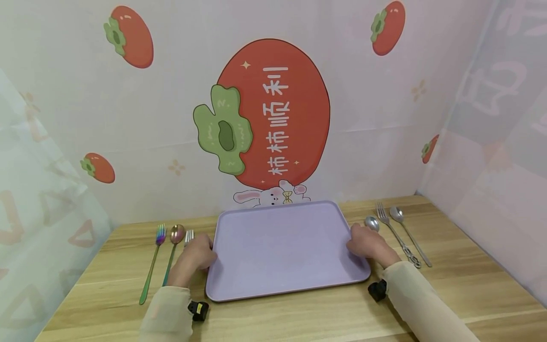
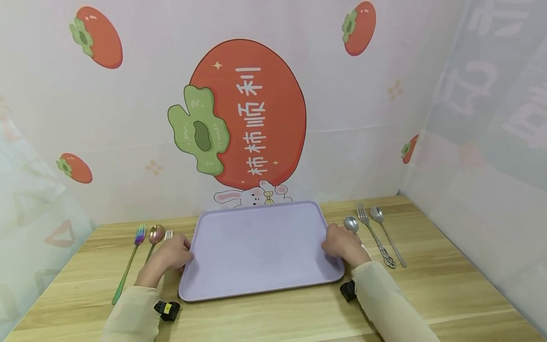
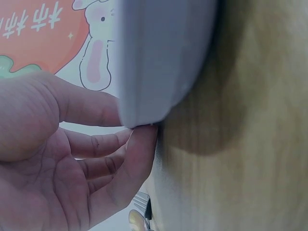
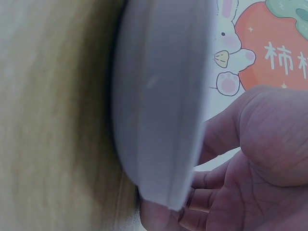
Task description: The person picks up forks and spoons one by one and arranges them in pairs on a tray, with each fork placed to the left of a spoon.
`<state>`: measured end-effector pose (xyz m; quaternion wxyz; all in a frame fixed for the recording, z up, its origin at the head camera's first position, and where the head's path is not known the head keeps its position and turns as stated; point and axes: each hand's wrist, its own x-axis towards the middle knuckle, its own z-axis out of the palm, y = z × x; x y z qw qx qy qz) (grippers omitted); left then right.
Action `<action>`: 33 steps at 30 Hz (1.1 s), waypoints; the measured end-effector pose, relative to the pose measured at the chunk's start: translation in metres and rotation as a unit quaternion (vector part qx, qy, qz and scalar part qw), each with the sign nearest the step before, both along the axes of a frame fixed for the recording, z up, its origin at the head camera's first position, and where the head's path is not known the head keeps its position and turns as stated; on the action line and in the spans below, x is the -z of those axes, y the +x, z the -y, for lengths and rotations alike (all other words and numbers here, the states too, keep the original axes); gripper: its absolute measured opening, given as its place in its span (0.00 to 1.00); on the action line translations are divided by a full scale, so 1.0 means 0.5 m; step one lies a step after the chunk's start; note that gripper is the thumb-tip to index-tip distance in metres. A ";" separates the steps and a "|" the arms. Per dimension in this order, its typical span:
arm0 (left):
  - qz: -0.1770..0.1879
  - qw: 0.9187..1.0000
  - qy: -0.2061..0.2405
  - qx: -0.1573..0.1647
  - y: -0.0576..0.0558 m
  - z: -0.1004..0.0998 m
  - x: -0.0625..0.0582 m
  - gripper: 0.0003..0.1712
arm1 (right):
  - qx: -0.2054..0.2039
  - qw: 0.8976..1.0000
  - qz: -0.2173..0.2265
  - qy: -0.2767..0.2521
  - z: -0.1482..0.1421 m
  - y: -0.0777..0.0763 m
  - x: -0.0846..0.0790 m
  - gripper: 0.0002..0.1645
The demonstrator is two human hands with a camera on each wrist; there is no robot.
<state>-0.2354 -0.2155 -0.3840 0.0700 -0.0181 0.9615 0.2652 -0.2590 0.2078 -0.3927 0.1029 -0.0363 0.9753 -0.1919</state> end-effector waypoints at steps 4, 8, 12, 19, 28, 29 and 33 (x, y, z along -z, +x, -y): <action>0.000 1.000 0.001 0.000 0.000 0.001 -0.001 0.04 | -0.001 1.000 -0.001 0.000 0.000 0.001 -0.001 0.19; 0.000 1.000 0.004 -0.002 0.001 0.001 -0.002 0.04 | -0.001 1.000 -0.003 0.001 0.001 0.001 -0.002 0.19; 0.001 1.000 0.008 -0.002 0.001 0.001 -0.001 0.04 | -0.002 1.000 -0.002 0.003 0.002 0.001 -0.002 0.20; 0.003 1.000 0.010 -0.001 0.001 0.001 -0.001 0.04 | -0.003 1.000 0.000 0.000 0.000 0.001 0.000 0.19; 0.005 1.000 0.013 -0.002 0.000 0.002 0.002 0.04 | -0.008 1.000 -0.003 0.005 0.000 0.003 -0.001 0.19; 0.004 1.000 0.013 -0.001 0.001 0.002 0.002 0.04 | -0.008 1.000 -0.003 0.005 0.000 0.003 -0.001 0.19; 0.001 1.000 0.012 0.000 0.002 0.002 0.002 0.04 | -0.010 1.000 -0.004 0.007 0.000 0.002 -0.001 0.18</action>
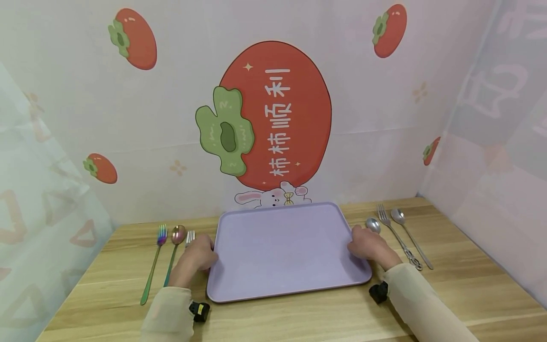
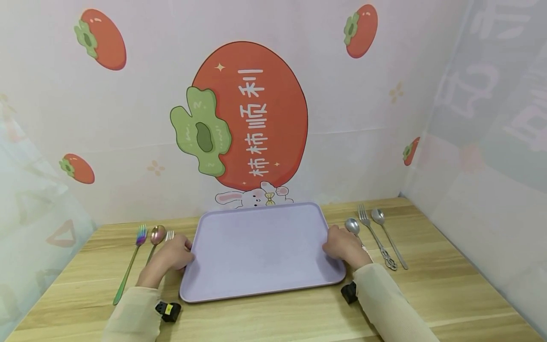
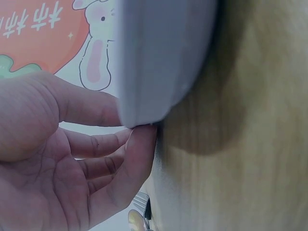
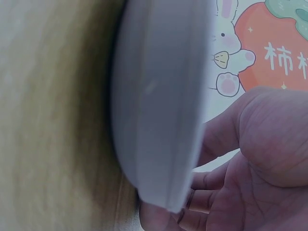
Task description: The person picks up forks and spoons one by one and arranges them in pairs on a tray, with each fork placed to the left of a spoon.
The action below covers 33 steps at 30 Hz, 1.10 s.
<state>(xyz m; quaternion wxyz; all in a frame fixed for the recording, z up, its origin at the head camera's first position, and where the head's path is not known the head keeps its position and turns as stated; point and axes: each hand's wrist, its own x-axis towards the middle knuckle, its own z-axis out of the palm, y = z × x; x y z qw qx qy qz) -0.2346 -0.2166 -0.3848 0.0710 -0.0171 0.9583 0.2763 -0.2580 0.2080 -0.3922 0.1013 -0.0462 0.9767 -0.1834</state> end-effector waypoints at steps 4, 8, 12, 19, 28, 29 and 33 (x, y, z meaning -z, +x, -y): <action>-0.002 1.000 0.001 0.000 0.000 0.000 0.001 0.05 | -0.002 1.000 -0.002 0.000 -0.001 -0.001 0.002 0.17; -0.002 1.000 0.001 0.000 0.000 0.000 0.002 0.05 | -0.002 1.000 -0.004 -0.003 -0.001 0.000 0.002 0.17; -0.003 1.000 0.001 -0.001 0.000 0.000 0.003 0.05 | -0.001 1.000 -0.004 -0.006 -0.001 0.001 0.000 0.16; 0.000 1.000 0.001 -0.002 0.001 -0.002 0.000 0.04 | -0.003 1.000 -0.006 -0.009 -0.002 0.002 0.000 0.16; -0.002 1.000 -0.004 -0.001 0.002 -0.002 -0.002 0.04 | -0.005 1.000 -0.008 -0.007 -0.002 0.001 -0.001 0.16; -0.002 1.000 -0.004 -0.001 0.002 -0.002 -0.002 0.04 | -0.006 1.000 -0.008 -0.006 -0.002 0.001 -0.001 0.16; -0.002 1.000 -0.004 -0.001 0.003 -0.003 -0.003 0.03 | -0.006 1.000 -0.008 -0.003 -0.002 0.002 -0.001 0.16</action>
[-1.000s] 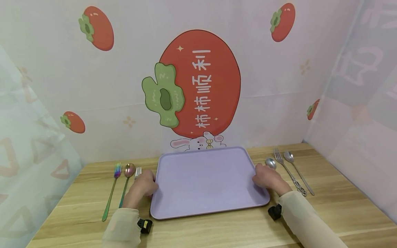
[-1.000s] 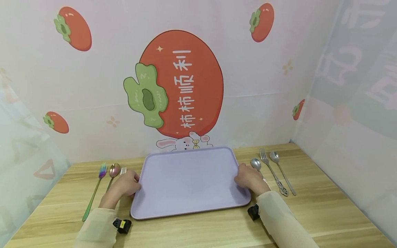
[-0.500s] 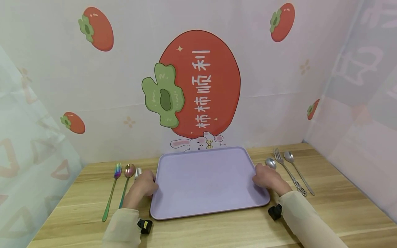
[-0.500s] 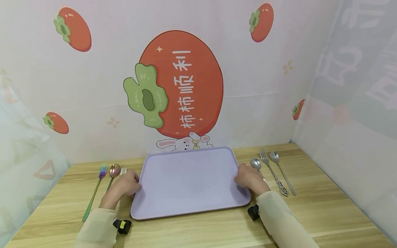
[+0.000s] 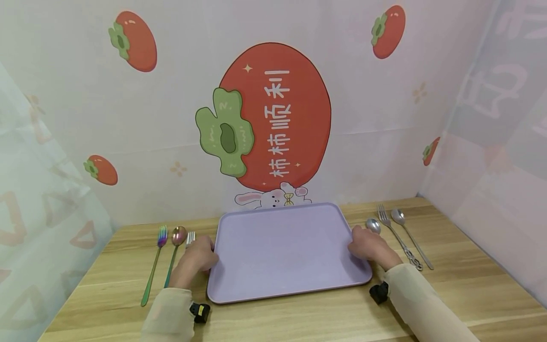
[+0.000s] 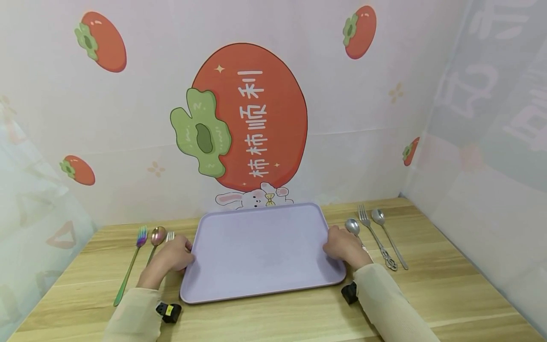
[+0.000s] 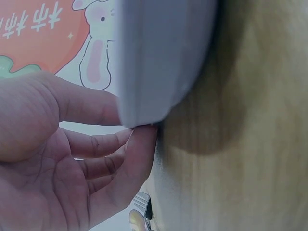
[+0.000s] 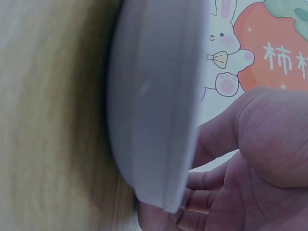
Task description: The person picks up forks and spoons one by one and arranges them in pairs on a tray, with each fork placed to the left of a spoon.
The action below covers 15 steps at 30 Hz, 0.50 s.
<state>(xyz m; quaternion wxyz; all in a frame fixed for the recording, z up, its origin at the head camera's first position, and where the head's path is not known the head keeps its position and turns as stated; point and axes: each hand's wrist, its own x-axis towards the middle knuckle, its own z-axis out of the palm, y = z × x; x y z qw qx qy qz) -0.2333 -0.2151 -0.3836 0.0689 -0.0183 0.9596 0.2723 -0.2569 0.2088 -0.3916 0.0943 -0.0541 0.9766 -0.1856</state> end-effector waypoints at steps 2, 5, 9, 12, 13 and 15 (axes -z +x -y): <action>0.000 1.000 0.000 -0.001 0.001 -0.001 0.000 0.04 | 0.001 1.000 -0.001 0.001 0.001 0.001 0.000 0.16; 0.000 1.000 0.001 -0.003 0.002 -0.001 -0.001 0.05 | 0.002 1.000 -0.002 0.003 0.001 0.001 -0.001 0.15; -0.003 1.000 0.004 -0.003 0.003 -0.001 -0.003 0.06 | 0.003 1.000 -0.003 0.006 0.002 0.001 -0.001 0.14; -0.008 1.000 0.008 -0.002 0.005 0.001 -0.006 0.06 | 0.003 1.000 -0.003 0.005 0.002 0.001 0.000 0.15; -0.011 1.000 0.005 -0.003 0.006 0.001 -0.007 0.08 | 0.003 1.000 -0.002 0.004 0.002 0.002 0.000 0.15; -0.016 1.000 0.002 -0.006 0.006 0.002 -0.009 0.11 | 0.003 1.000 -0.003 0.000 0.001 0.002 -0.001 0.15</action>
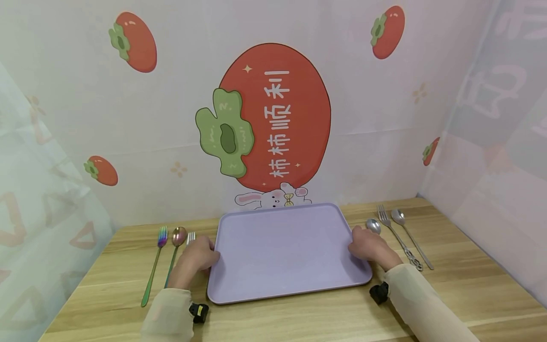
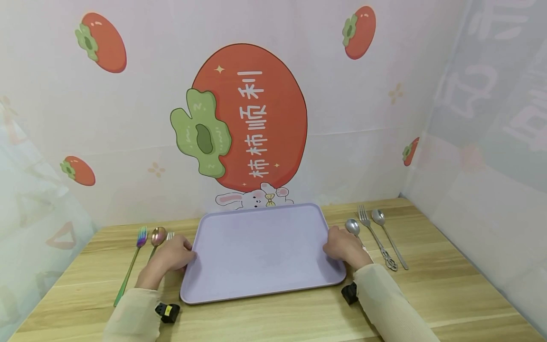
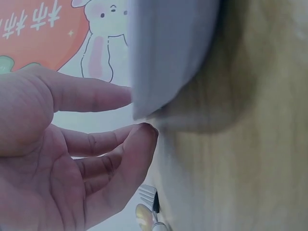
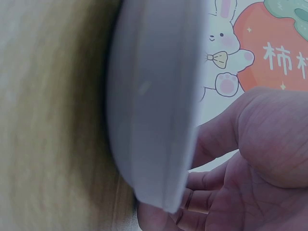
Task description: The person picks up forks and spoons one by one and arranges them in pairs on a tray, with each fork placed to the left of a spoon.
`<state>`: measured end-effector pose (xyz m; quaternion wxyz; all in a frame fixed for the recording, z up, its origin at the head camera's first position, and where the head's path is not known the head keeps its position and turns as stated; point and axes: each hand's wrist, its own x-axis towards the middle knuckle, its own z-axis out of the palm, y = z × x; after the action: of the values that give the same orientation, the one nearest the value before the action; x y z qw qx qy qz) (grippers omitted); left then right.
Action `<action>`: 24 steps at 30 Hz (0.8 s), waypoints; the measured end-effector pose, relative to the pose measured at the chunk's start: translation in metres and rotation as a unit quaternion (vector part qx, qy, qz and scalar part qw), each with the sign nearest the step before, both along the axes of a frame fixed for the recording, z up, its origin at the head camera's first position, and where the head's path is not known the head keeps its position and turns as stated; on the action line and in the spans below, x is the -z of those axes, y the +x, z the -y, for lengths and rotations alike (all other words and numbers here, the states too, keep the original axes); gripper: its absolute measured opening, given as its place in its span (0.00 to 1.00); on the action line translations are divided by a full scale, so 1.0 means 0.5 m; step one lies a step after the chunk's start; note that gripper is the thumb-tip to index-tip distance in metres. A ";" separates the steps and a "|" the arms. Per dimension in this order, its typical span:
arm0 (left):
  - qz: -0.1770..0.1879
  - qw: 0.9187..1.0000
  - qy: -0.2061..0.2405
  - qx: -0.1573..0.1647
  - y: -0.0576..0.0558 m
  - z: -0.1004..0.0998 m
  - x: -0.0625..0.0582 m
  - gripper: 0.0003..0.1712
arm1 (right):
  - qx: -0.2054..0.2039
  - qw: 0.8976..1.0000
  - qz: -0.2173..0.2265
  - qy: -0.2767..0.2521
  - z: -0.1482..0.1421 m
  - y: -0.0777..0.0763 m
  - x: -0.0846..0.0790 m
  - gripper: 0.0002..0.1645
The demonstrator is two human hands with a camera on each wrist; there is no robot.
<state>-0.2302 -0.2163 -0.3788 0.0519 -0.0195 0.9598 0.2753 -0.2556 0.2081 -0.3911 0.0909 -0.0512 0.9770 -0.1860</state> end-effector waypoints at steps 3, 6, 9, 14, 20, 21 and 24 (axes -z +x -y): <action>-0.007 1.000 -0.009 -0.003 0.001 0.002 -0.002 0.18 | 0.001 1.000 0.000 -0.005 0.000 0.001 -0.001 0.15; -0.008 1.000 -0.009 -0.001 0.002 0.004 -0.006 0.22 | 0.002 1.000 -0.001 -0.009 0.000 0.002 -0.002 0.16; -0.010 1.000 -0.013 -0.001 0.003 0.005 -0.010 0.23 | 0.002 1.000 -0.001 -0.010 0.000 0.002 -0.003 0.16; -0.013 1.000 -0.021 -0.008 0.004 0.005 -0.015 0.22 | 0.004 1.000 0.000 -0.013 0.000 0.003 -0.002 0.16; -0.017 1.000 -0.022 -0.011 0.000 0.007 -0.019 0.21 | 0.005 1.000 -0.001 -0.013 0.000 0.003 -0.002 0.15; -0.017 1.000 -0.023 -0.010 0.000 0.008 -0.021 0.20 | 0.004 1.000 -0.001 -0.013 0.000 0.004 -0.002 0.14; -0.023 0.999 -0.035 -0.008 0.000 0.009 -0.027 0.12 | 0.004 1.000 -0.001 -0.013 0.001 0.004 -0.003 0.15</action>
<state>-0.2299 -0.2206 -0.3654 0.0273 -0.0229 0.9694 0.2428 -0.2538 0.2079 -0.3899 0.0883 -0.0489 0.9748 -0.1990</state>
